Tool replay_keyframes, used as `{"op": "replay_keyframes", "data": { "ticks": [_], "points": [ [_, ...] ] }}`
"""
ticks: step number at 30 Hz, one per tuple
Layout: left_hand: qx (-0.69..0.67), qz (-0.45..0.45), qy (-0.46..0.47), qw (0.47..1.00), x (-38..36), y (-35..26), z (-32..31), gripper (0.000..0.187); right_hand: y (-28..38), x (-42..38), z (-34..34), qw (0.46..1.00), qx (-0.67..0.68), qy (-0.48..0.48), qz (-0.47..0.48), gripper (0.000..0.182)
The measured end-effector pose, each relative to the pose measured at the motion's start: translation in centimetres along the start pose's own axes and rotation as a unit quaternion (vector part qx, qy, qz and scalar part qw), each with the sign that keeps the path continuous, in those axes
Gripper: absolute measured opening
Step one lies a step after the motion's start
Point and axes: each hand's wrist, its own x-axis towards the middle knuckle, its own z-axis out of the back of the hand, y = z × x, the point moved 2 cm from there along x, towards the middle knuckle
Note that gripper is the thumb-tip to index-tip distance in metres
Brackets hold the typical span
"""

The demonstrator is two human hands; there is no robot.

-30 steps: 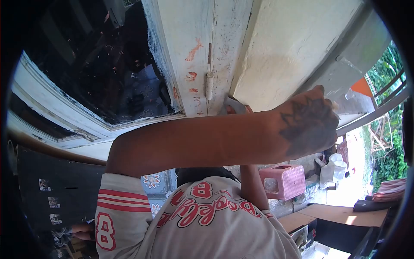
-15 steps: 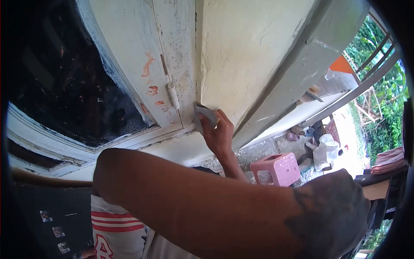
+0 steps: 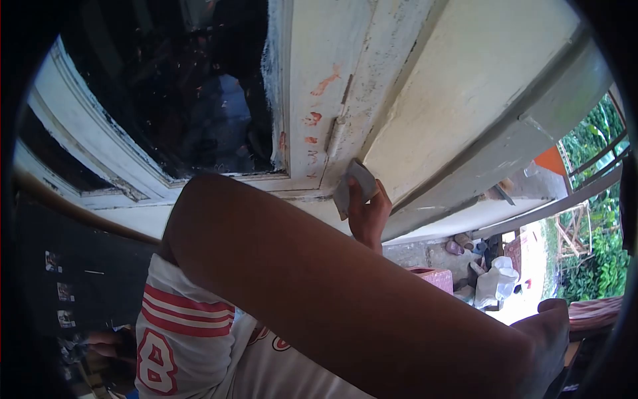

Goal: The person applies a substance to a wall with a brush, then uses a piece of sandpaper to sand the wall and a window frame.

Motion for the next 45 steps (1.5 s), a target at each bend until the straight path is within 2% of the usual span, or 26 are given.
{"op": "replay_keyframes", "data": {
  "ticks": [12,18,26,30,32,33,34,35,37,38,39,42,44,45],
  "points": [
    [0.044,0.003,0.073,0.996,1.8,-0.1,1.9,0.036,-0.1,-0.9,0.0,1.0,-0.019,-0.015,0.012,0.016],
    [0.076,0.001,0.093,0.993,2.5,-0.5,3.1,0.038,0.2,-0.9,0.2,0.999,0.002,-0.017,0.033,0.021],
    [0.106,0.016,0.149,0.983,2.6,-0.9,3.9,0.04,0.3,-1.8,-0.1,0.999,-0.019,0.034,0.005,0.02],
    [0.124,0.047,0.212,0.968,2.7,-1.0,2.9,0.042,1.1,-2.0,0.2,1.0,-0.006,0.016,-0.007,0.019],
    [0.139,0.087,0.227,0.96,2.5,-2.3,-0.1,0.046,0.7,-2.3,-0.1,1.0,0.009,0.019,-0.013,0.02],
    [0.072,0.061,0.074,0.993,2.3,-2.7,-0.7,0.041,0.5,-2.3,0.1,1.0,0.013,0.018,-0.021,0.021],
    [0.006,0.033,-0.089,0.995,2.1,-3.0,-1.0,0.05,0.8,-2.3,0.0,0.999,0.027,0.033,-0.009,0.021],
    [0.013,0.041,-0.073,0.996,1.6,-2.9,-1.9,0.05,1.1,-2.3,0.3,0.999,0.034,0.007,-0.007,0.022],
    [-0.084,0.067,-0.248,0.963,-0.8,-1.3,-3.2,0.037,1.2,-2.4,0.8,0.999,0.05,-0.012,0.004,0.023],
    [-0.128,0.079,-0.335,0.93,-2.3,-0.5,-4.0,0.032,1.0,-2.4,0.9,0.997,0.051,-0.054,0.027,0.019],
    [-0.222,0.1,-0.372,0.895,-3.9,0.1,-5.4,0.035,1.1,-2.3,1.0,0.993,0.053,-0.098,0.049,0.015],
    [-0.208,0.294,-0.376,0.854,-9.5,1.8,-10.1,0.027,2.2,-0.5,1.6,0.988,0.057,-0.1,0.104,0.013],
    [-0.192,0.421,-0.367,0.807,-12.3,1.5,-13.9,0.027,3.5,1.0,2.5,0.981,0.044,-0.111,0.151,0.012],
    [-0.183,0.425,-0.37,0.805,-13.4,1.2,-15.6,0.027,4.3,1.5,2.9,0.977,0.033,-0.117,0.173,0.012]
  ]
}}
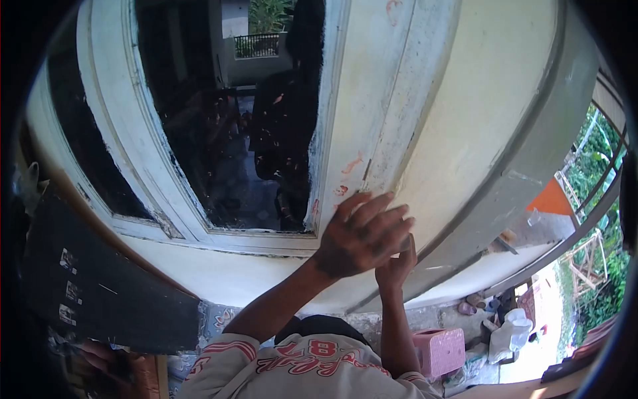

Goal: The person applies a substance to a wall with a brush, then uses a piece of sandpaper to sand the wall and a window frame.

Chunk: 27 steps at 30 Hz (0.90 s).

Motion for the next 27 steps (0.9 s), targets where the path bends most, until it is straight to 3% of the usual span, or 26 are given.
{"op": "replay_keyframes", "data": {
  "ticks": [3,8,13,20,27],
  "points": [
    [0.094,0.072,-0.046,0.992,-2.8,2.9,-0.7,0.031,2.0,4.2,-0.3,0.999,-0.004,-0.017,0.034,0.01],
    [0.181,0.155,-0.003,0.971,-4.3,4.3,-1.2,0.048,4.5,7.3,-1.2,0.998,-0.033,-0.032,0.047,0.01],
    [0.166,0.143,0.003,0.976,-5.6,5.0,-2.3,0.052,2.2,3.5,-2.5,0.996,-0.057,-0.062,0.04,0.01],
    [0.176,0.132,-0.016,0.975,-6.7,5.4,-3.5,0.053,5.4,8.0,-1.6,0.991,-0.084,-0.099,0.031,0.012],
    [0.161,0.108,-0.033,0.981,-7.8,6.1,-4.8,0.047,4.3,4.7,-3.5,0.984,-0.088,-0.155,-0.004,0.018]
  ]
}}
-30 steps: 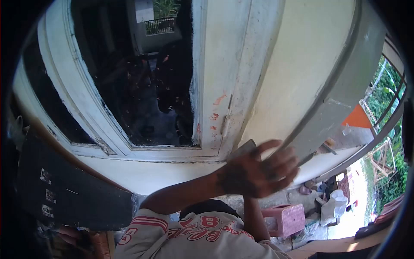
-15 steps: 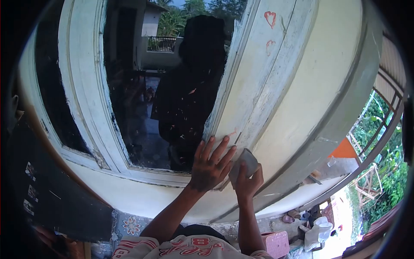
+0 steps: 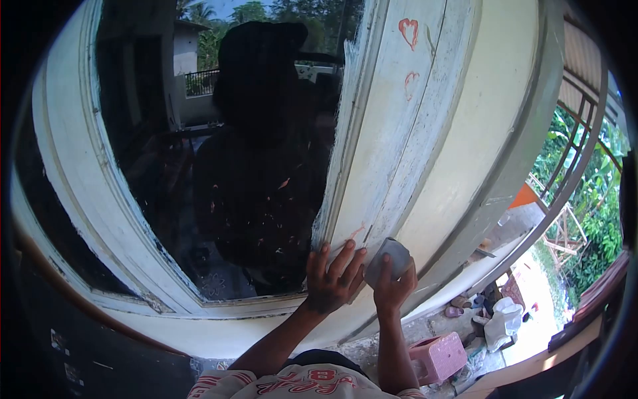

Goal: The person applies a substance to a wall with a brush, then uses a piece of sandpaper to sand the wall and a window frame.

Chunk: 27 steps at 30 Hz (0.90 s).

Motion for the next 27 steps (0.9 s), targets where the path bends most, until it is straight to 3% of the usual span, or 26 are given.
{"op": "replay_keyframes", "data": {
  "ticks": [7,11,21,24,27],
  "points": [
    [0.004,-0.025,-0.004,1.0,-0.1,0.2,-0.2,0.04,3.9,5.9,0.1,0.997,-0.061,-0.029,0.03,0.018],
    [-0.006,-0.029,-0.004,1.0,0.2,0.5,0.0,0.038,1.4,-0.4,-0.6,0.994,-0.093,-0.041,-0.033,0.021],
    [0.0,-0.03,-0.003,1.0,0.1,0.4,-0.3,0.037,3.6,5.5,-0.6,0.998,-0.032,-0.059,-0.004,0.021],
    [0.004,-0.026,-0.013,1.0,0.0,0.3,-0.3,0.037,1.3,0.8,-0.9,0.997,-0.044,-0.045,-0.04,0.021],
    [-0.025,-0.007,-0.021,0.999,0.0,0.2,-0.9,0.038,0.6,0.1,-1.1,0.998,-0.041,-0.039,-0.005,0.022]
  ]
}}
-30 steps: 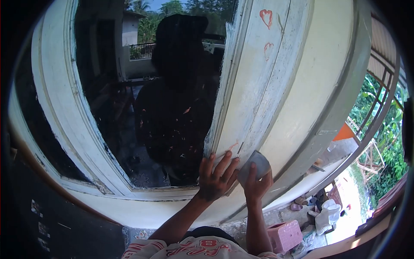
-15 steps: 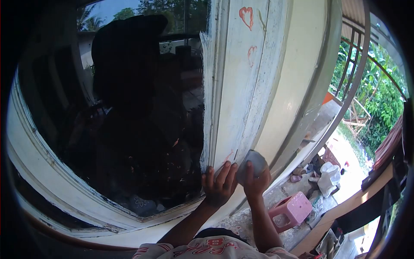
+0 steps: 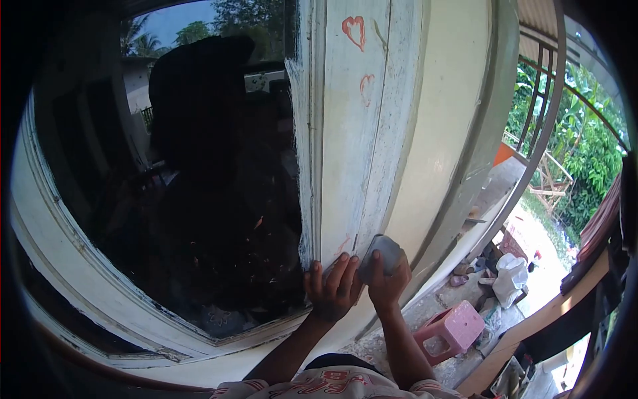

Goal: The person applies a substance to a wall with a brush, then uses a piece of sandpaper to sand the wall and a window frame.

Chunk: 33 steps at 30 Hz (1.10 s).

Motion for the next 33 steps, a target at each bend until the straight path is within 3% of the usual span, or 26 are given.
{"op": "replay_keyframes", "data": {
  "ticks": [4,10,13,15,18,22,30,33],
  "points": [
    [0.006,-0.008,0.007,1.0,-0.2,-0.1,0.7,0.039,2.9,6.4,0.7,0.999,0.005,0.025,0.035,0.019],
    [0.008,-0.005,-0.008,1.0,0.0,0.0,0.6,0.037,0.4,1.1,0.3,0.999,0.043,0.011,0.018,0.02],
    [-0.006,-0.008,0.001,1.0,0.1,-0.1,0.5,0.037,1.8,4.0,0.8,0.999,0.023,0.014,0.037,0.02],
    [0.003,-0.015,0.004,1.0,0.1,-0.1,0.6,0.038,2.9,7.0,1.1,0.997,0.034,0.066,-0.005,0.02],
    [0.007,-0.012,0.003,1.0,0.1,-0.1,0.7,0.039,3.5,8.0,0.8,0.996,0.075,0.034,0.032,0.02],
    [-0.013,-0.001,-0.004,1.0,0.1,-0.2,0.7,0.039,-0.2,1.8,0.3,0.999,0.018,0.022,0.046,0.021],
    [0.004,-0.012,0.003,1.0,0.0,-0.1,0.7,0.04,3.5,7.8,1.0,0.996,0.05,0.05,0.051,0.018],
    [-0.004,-0.007,0.004,1.0,0.0,-0.2,0.8,0.039,0.4,3.4,0.4,0.998,0.041,0.025,0.035,0.019]
  ]
}}
